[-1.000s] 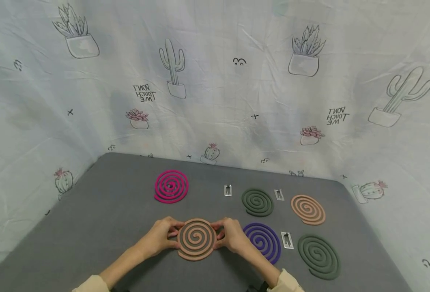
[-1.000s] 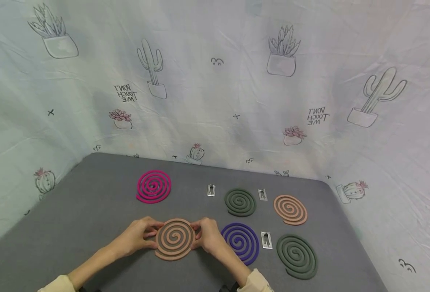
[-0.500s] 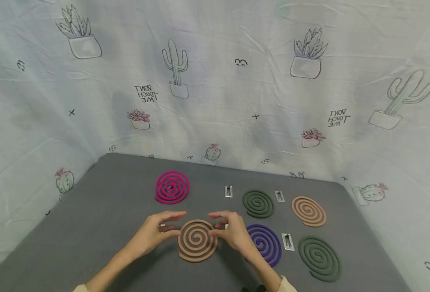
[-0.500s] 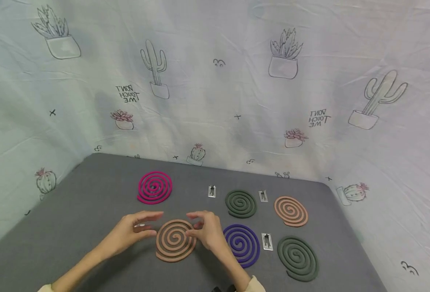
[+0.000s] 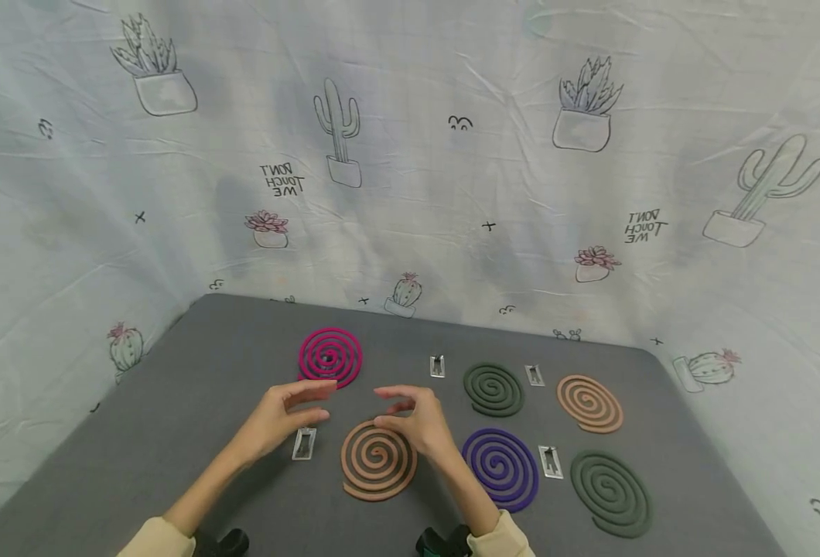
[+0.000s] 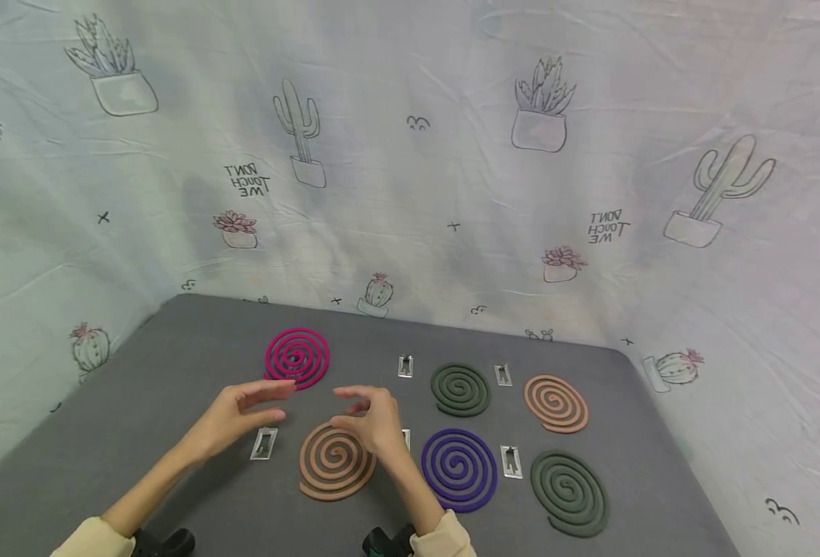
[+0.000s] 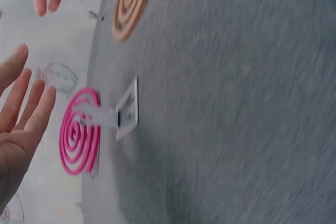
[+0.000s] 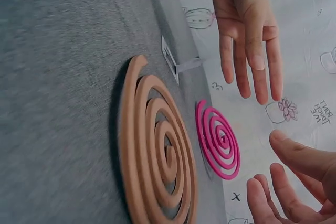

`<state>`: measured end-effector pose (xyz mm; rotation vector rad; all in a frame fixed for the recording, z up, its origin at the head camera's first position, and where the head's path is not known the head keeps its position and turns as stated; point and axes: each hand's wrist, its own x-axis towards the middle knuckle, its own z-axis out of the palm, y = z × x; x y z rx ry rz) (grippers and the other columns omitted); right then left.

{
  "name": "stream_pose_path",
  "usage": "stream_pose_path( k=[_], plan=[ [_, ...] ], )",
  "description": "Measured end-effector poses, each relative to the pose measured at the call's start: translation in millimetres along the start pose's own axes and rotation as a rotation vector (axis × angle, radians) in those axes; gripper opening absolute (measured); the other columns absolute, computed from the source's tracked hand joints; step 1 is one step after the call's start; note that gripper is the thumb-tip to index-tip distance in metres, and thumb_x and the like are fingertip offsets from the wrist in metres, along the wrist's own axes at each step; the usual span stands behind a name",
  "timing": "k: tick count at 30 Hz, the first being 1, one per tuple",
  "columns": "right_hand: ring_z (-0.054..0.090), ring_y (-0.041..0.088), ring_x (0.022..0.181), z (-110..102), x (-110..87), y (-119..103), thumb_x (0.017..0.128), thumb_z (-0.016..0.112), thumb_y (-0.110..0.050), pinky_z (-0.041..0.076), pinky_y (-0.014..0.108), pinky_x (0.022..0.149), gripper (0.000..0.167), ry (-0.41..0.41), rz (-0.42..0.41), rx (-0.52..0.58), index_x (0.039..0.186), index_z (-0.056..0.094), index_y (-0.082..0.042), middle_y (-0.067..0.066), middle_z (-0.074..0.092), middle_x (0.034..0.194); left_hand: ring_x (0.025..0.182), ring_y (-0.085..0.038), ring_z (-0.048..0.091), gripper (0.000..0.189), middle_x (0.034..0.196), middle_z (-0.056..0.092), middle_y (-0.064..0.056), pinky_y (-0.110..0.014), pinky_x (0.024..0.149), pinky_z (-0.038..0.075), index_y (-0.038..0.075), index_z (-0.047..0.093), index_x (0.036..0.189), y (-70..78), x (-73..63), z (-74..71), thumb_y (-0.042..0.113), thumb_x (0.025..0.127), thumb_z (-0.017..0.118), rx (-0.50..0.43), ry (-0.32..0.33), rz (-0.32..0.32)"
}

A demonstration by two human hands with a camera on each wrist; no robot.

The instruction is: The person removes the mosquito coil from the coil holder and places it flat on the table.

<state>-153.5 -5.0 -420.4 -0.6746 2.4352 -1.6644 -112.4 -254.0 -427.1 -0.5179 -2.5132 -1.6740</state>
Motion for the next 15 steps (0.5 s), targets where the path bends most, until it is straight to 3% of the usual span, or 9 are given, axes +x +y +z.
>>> stream_pose_path(
  k=[9,15],
  plan=[
    [0.064,0.020,0.088,13.1,20.7,-4.2,0.075,0.078,-0.003,0.057,0.028,0.068,0.036,-0.013,0.086,0.138,0.110,0.071,-0.008,0.014,0.065,0.117,0.120,-0.030,0.056,0.050,0.131,0.057,-0.019,-0.024,0.089,0.053,0.003,0.054,0.132,-16.4,4.1,-21.1,0.018,0.086,0.070,0.048,0.025,-0.032],
    [0.064,0.022,0.093,18.2,34.8,2.6,0.077,0.076,-0.004,0.057,0.029,0.075,0.036,-0.018,0.080,0.198,0.113,0.069,-0.006,0.020,0.062,0.121,0.118,-0.035,0.055,0.050,0.130,0.058,-0.018,-0.024,0.088,0.053,0.001,0.054,0.131,-27.6,10.0,-34.5,0.017,0.086,0.070,0.085,0.058,-0.037]
  ],
)
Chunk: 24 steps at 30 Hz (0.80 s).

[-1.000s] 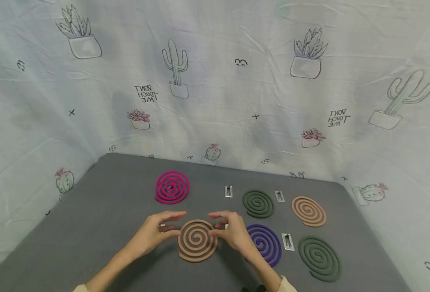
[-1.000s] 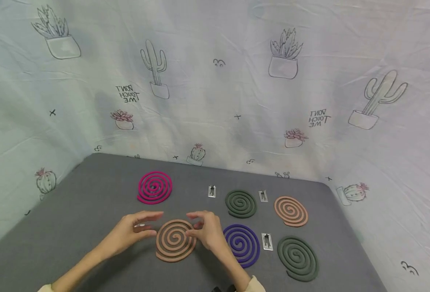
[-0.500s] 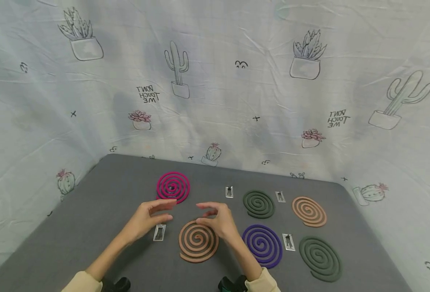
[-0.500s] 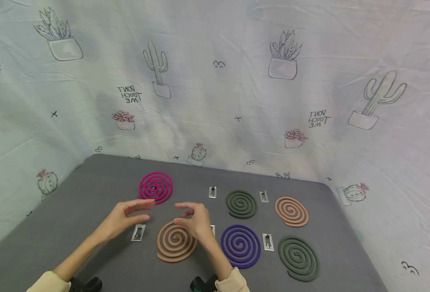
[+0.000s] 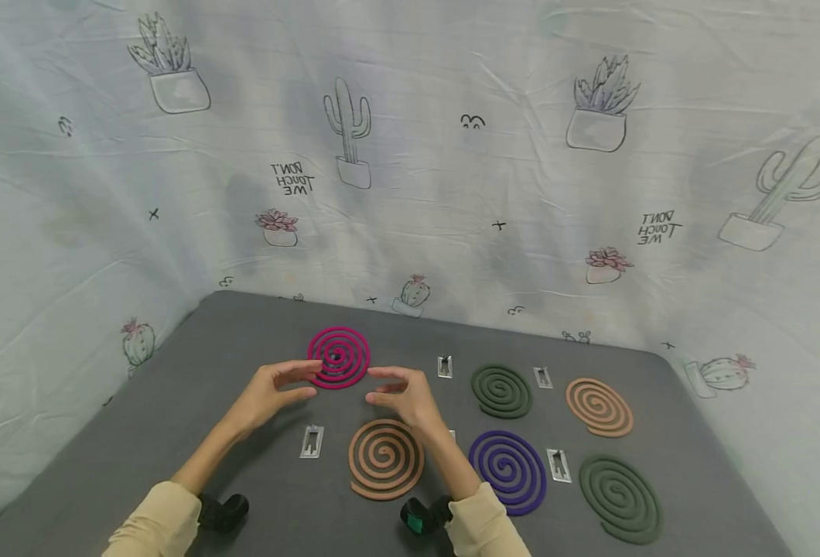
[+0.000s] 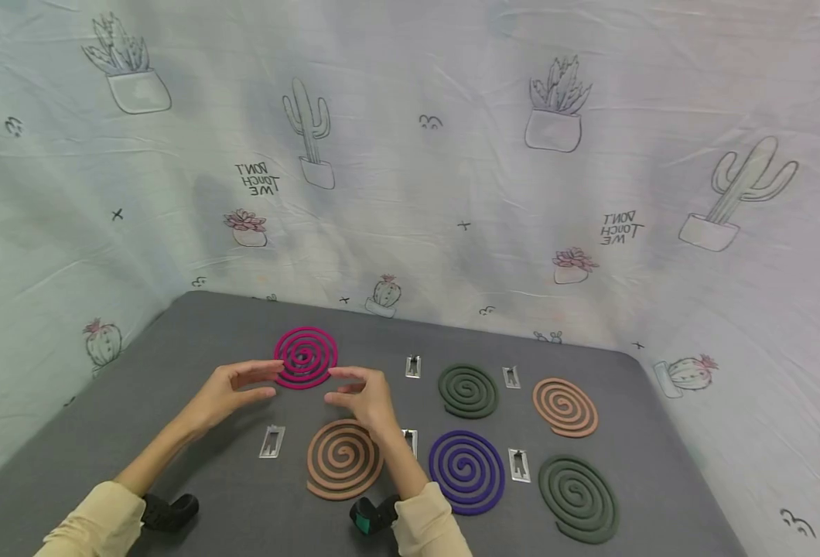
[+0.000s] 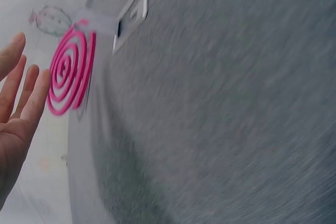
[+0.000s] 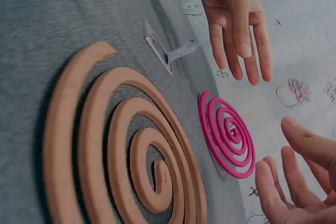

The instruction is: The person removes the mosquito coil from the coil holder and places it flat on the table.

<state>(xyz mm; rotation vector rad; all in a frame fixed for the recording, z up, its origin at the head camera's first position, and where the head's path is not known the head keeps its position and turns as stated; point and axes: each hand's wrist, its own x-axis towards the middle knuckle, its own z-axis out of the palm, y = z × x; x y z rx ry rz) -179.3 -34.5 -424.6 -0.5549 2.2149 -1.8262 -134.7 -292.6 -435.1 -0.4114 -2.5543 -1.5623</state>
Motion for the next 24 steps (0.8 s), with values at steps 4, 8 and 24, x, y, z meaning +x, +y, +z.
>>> stream_pose_path(
  k=[4,8,24],
  plan=[
    [0.064,0.029,0.096,2.4,8.7,-3.4,0.079,0.074,0.000,0.056,0.030,0.080,0.037,0.024,-0.007,0.067,0.115,0.066,0.002,0.022,0.063,0.119,0.119,-0.038,0.054,0.051,0.131,0.056,-0.019,-0.022,0.087,0.053,0.002,0.054,0.132,-6.6,5.9,-10.6,0.018,0.086,0.069,-0.003,0.007,-0.016],
    [0.065,0.028,0.095,3.7,25.2,1.3,0.079,0.072,0.003,0.057,0.029,0.081,0.038,0.060,-0.012,0.140,0.116,0.063,0.007,0.025,0.062,0.120,0.119,-0.039,0.054,0.051,0.132,0.055,-0.019,-0.030,0.088,0.054,0.002,0.053,0.133,-11.2,13.7,-18.6,0.016,0.086,0.069,0.003,0.022,-0.032],
    [0.068,0.014,0.089,-1.0,65.6,21.6,0.082,0.068,0.008,0.055,0.039,0.089,0.045,0.063,0.130,0.239,0.125,0.058,0.006,0.024,0.058,0.127,0.122,-0.038,0.052,0.050,0.134,0.054,-0.022,-0.050,0.094,0.050,0.000,0.052,0.134,-25.0,35.0,-29.9,0.010,0.087,0.068,0.060,0.076,-0.139]
  ],
)
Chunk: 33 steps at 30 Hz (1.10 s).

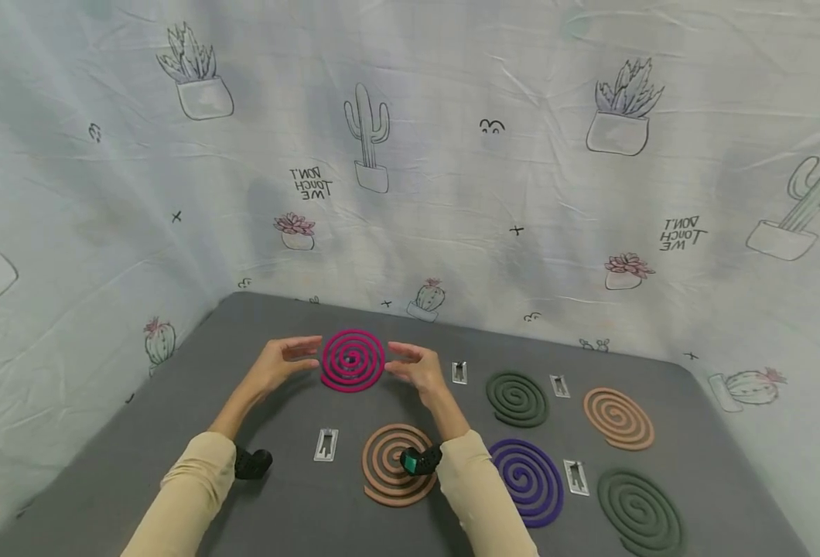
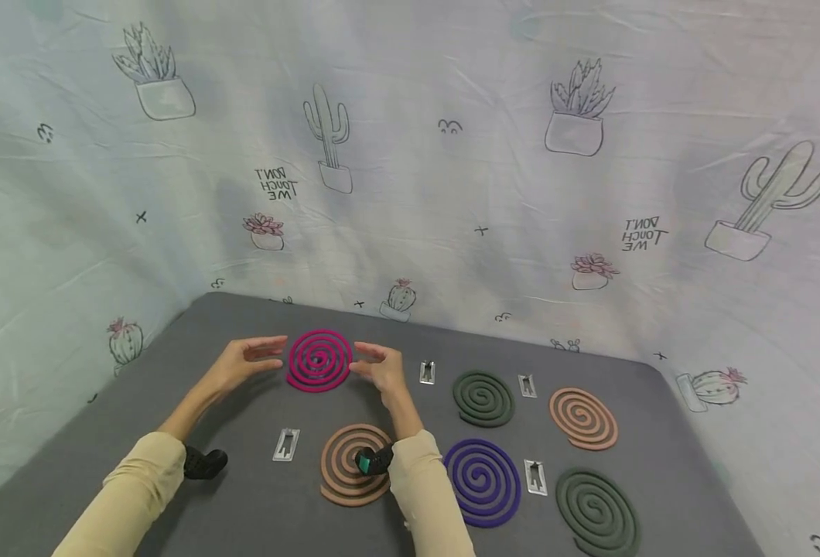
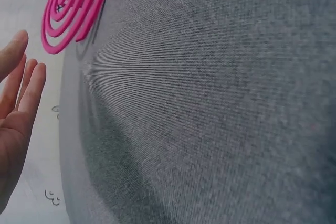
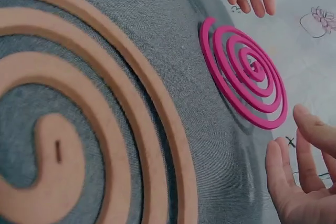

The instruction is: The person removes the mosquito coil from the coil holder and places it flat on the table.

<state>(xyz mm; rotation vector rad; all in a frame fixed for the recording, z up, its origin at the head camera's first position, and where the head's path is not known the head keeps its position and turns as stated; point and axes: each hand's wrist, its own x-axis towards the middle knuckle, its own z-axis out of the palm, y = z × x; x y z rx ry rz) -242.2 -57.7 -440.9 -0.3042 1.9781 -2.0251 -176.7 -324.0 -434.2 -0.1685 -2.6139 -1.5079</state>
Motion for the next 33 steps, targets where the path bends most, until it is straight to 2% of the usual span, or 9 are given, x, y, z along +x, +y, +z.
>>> stream_pose_path(
  k=[4,7,10,23,28,33],
  plan=[
    [0.069,0.024,0.096,1.9,4.6,3.1,0.080,0.068,0.010,0.056,0.038,0.086,0.044,0.010,0.031,-0.048,0.123,0.060,0.005,0.022,0.058,0.128,0.119,-0.041,0.054,0.047,0.131,0.055,-0.025,-0.052,0.093,0.050,-0.004,0.053,0.131,-4.9,5.0,4.0,0.005,0.086,0.067,0.066,0.020,0.023],
    [0.066,0.030,0.103,4.1,7.5,6.1,0.079,0.069,0.011,0.057,0.037,0.085,0.044,0.026,0.037,-0.079,0.122,0.061,0.005,0.022,0.059,0.127,0.116,-0.042,0.056,0.047,0.127,0.056,-0.028,-0.052,0.091,0.050,-0.005,0.055,0.129,-7.7,7.3,8.3,0.004,0.085,0.068,0.112,0.040,0.020],
    [0.064,0.034,0.107,7.0,9.7,8.0,0.078,0.069,0.011,0.057,0.038,0.085,0.044,0.039,0.036,-0.105,0.121,0.062,0.005,0.022,0.060,0.125,0.115,-0.042,0.056,0.047,0.125,0.058,-0.028,-0.051,0.090,0.051,-0.004,0.055,0.129,-8.9,9.7,12.0,0.002,0.084,0.069,0.115,0.053,-0.008],
    [0.071,0.024,0.082,20.3,13.7,4.2,0.072,0.074,0.013,0.060,0.031,0.073,0.045,0.094,0.013,-0.166,0.115,0.067,0.003,0.021,0.066,0.115,0.110,-0.039,0.061,0.047,0.118,0.062,-0.026,-0.050,0.090,0.052,-0.001,0.057,0.128,-8.1,17.6,22.1,0.005,0.084,0.071,0.142,0.088,-0.083],
    [0.071,0.028,0.083,22.8,12.9,3.1,0.069,0.072,0.019,0.060,0.030,0.069,0.048,0.103,0.025,-0.138,0.115,0.066,0.005,0.022,0.066,0.112,0.108,-0.038,0.062,0.046,0.116,0.064,-0.026,-0.045,0.086,0.055,-0.002,0.058,0.127,-7.2,18.0,23.4,0.005,0.083,0.071,0.114,0.085,-0.102],
    [0.070,0.034,0.090,22.9,12.8,3.5,0.068,0.071,0.022,0.060,0.028,0.068,0.049,0.116,0.030,-0.131,0.114,0.066,0.005,0.023,0.066,0.112,0.111,-0.038,0.061,0.046,0.122,0.060,-0.027,-0.042,0.085,0.055,-0.002,0.058,0.128,-6.8,17.5,23.0,0.004,0.084,0.070,0.078,0.071,-0.101]
  ],
)
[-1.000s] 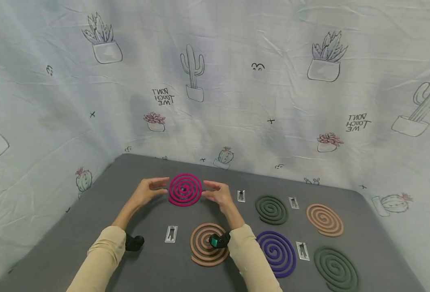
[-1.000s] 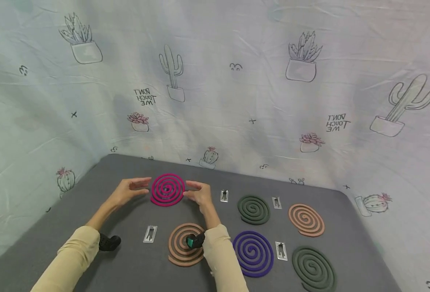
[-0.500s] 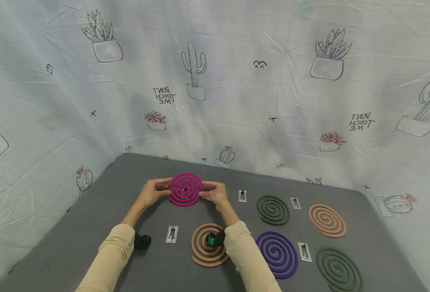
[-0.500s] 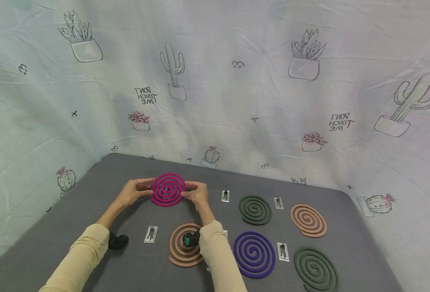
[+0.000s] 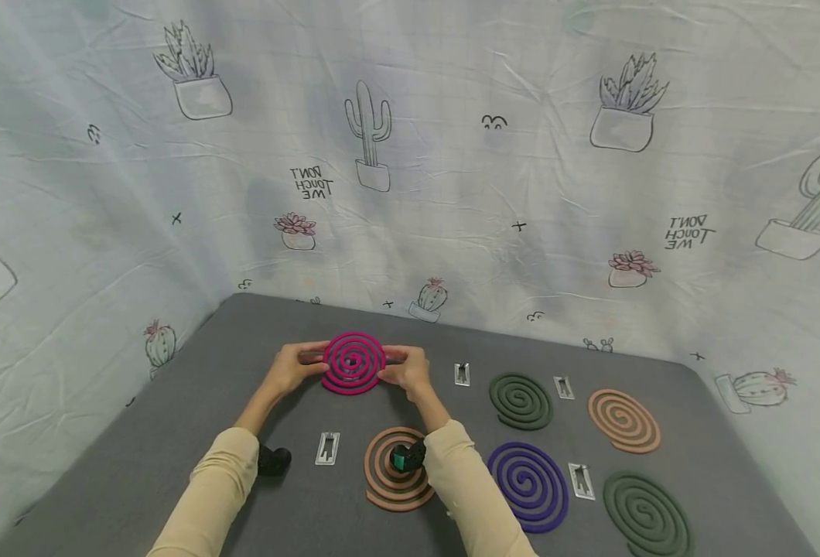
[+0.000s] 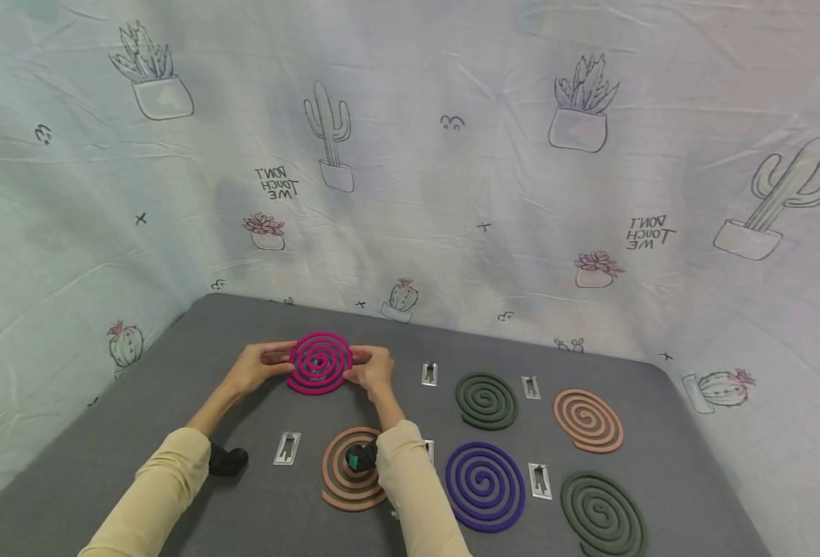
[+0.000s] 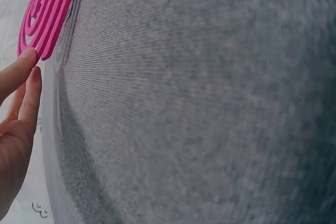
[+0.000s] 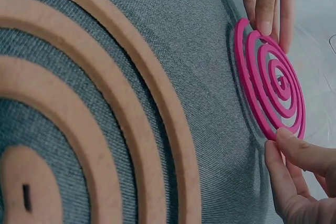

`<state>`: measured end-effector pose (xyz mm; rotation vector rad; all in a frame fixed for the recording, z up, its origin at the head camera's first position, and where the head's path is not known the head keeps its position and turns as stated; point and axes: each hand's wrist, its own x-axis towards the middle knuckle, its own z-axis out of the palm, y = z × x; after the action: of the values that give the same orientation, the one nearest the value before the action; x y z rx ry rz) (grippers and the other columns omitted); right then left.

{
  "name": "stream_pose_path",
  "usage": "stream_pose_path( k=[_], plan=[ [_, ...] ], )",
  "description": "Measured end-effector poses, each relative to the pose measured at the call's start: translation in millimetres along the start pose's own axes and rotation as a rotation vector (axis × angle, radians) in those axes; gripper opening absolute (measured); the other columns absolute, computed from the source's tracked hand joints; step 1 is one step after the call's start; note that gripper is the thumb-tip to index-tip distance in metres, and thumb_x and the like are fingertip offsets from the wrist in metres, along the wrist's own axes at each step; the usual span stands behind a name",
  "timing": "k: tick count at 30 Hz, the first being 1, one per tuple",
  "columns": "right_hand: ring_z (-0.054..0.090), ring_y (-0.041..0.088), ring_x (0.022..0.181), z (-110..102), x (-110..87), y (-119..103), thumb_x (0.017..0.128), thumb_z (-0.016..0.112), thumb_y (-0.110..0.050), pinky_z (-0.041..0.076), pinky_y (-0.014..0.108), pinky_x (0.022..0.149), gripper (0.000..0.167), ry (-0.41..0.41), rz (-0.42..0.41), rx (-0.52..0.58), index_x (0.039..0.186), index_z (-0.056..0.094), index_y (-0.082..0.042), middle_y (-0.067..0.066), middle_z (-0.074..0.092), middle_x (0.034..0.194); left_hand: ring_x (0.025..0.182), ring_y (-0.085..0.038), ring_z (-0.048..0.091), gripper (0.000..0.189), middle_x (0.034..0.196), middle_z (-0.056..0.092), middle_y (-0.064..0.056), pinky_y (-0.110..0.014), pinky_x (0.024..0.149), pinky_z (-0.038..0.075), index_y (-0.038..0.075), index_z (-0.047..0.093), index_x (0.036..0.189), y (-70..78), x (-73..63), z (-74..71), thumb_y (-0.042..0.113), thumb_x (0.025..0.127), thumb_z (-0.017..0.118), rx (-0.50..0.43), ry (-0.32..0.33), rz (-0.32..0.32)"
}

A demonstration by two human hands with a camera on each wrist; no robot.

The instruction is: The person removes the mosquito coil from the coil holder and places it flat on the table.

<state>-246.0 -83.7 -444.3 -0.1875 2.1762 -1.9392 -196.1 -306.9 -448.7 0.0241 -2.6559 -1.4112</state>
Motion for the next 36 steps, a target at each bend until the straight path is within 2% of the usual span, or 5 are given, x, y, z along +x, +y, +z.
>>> stream_pose_path(
  k=[5,14,25,29,36],
  plan=[
    [0.069,0.035,0.093,0.7,0.3,1.3,0.066,0.072,0.023,0.060,0.028,0.068,0.048,0.013,-0.021,-0.009,0.111,0.067,0.006,0.024,0.067,0.109,0.111,-0.037,0.061,0.046,0.123,0.060,-0.026,-0.040,0.085,0.056,-0.003,0.058,0.127,-2.3,0.1,0.9,0.003,0.083,0.070,-0.039,0.002,-0.010],
    [0.070,0.033,0.086,-0.1,-1.0,5.6,0.063,0.075,0.020,0.060,0.029,0.066,0.046,0.034,-0.092,-0.060,0.107,0.069,0.007,0.024,0.069,0.101,0.110,-0.037,0.061,0.044,0.123,0.059,-0.027,-0.038,0.084,0.056,-0.007,0.057,0.126,1.1,-1.1,1.1,0.003,0.085,0.069,-0.052,-0.006,-0.005],
    [0.071,0.028,0.084,-3.5,0.1,6.0,0.062,0.079,0.015,0.060,0.027,0.067,0.046,0.019,-0.094,-0.092,0.105,0.070,0.004,0.020,0.070,0.102,0.110,-0.038,0.061,0.045,0.124,0.059,-0.028,-0.031,0.081,0.057,-0.007,0.056,0.127,1.1,-1.6,-1.4,0.002,0.084,0.069,-0.094,-0.014,-0.010],
    [0.071,0.028,0.086,-5.6,0.9,3.4,0.064,0.079,0.013,0.060,0.028,0.069,0.045,-0.007,-0.103,-0.105,0.107,0.070,0.005,0.021,0.070,0.104,0.111,-0.038,0.060,0.045,0.125,0.058,-0.028,-0.031,0.082,0.057,-0.007,0.055,0.127,1.1,-1.4,-3.5,0.001,0.085,0.068,-0.123,-0.025,-0.008],
    [0.069,0.033,0.093,-12.0,0.4,-0.2,0.067,0.077,0.013,0.060,0.031,0.072,0.046,-0.073,-0.112,-0.094,0.112,0.066,0.009,0.025,0.066,0.111,0.112,-0.037,0.060,0.047,0.125,0.058,-0.026,-0.039,0.088,0.055,-0.005,0.055,0.129,5.8,-2.3,-4.4,0.006,0.086,0.068,-0.131,-0.038,-0.019]
  ],
)
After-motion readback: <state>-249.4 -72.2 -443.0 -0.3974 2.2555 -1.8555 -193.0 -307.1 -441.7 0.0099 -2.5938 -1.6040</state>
